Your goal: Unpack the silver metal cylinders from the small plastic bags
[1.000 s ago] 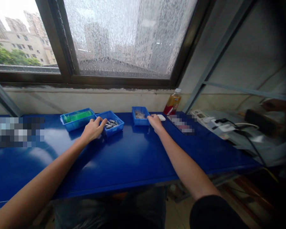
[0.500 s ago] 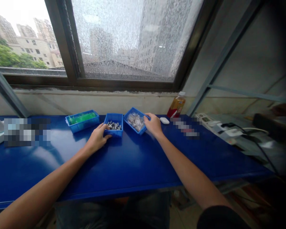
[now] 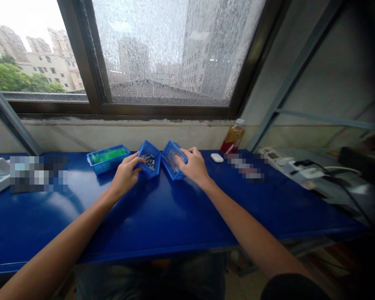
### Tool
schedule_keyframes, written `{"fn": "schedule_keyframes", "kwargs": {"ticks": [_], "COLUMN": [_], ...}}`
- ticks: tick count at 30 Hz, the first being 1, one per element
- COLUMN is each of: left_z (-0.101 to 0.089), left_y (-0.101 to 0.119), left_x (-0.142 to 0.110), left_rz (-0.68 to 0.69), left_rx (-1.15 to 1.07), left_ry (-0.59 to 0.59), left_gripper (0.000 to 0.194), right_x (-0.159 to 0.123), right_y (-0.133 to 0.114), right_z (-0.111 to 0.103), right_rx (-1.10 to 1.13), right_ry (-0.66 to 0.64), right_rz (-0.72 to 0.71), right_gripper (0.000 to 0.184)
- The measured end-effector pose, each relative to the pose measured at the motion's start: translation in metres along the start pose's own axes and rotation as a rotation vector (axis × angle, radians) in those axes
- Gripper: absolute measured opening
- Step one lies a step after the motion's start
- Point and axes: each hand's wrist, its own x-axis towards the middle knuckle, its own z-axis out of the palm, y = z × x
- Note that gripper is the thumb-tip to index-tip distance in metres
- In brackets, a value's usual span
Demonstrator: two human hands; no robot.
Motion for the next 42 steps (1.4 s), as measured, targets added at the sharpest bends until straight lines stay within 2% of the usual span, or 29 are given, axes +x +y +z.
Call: {"fn": "schedule_keyframes", "kwargs": {"ticks": [8,13,21,25,30,32,36,42], "left_z": [0.001,-0.002,-0.005,-0.007,0.001,0.006,0.01,0.002], "left_y": [0.007,0.016,0.023,0.026,0.019,0.015,0.014,0.013], "left_x": [0.002,0.004,0.005,0.001,-0.004,-0.006,-0.007,-0.005], "left_rz": [0.215,0.263,0.319,0.267,0.061,-0.028,-0.163,-0.222], "left_rx": [0.089,0.104,0.133,0.07,-0.063,-0.095,-0.128,-0.125], "left_ry": [0.013,-0.009,-0.053,-0.067,-0.002,-0.015,-0.108,-0.119], "left_gripper": [0.026,0.029,0.031,0.035,0.067,0.073,0.067,0.061], "right_x": [-0.007,-0.011,-0.012,-0.01,-0.01,-0.011,-0.012,-0.011], "right_y": [-0.014,-0.019,-0.021,-0.018,-0.018,-0.018,-0.019,-0.019], "right_z": [-0.002,-0.004,-0.007,-0.007,-0.009,-0.009,-0.008,-0.012], "right_rx": [-0.094,-0.134,-0.201,-0.219,-0.214,-0.21,-0.204,-0.226], "right_ry": [0.044,0.011,-0.037,-0.052,-0.058,-0.057,-0.049,-0.029], "right_rz": [-0.051,-0.08,-0.027,-0.048,-0.057,-0.061,-0.069,-0.076], "right_gripper": [0.043,0.04,0.039,0.037,0.035,0.034,0.034,0.035]}}
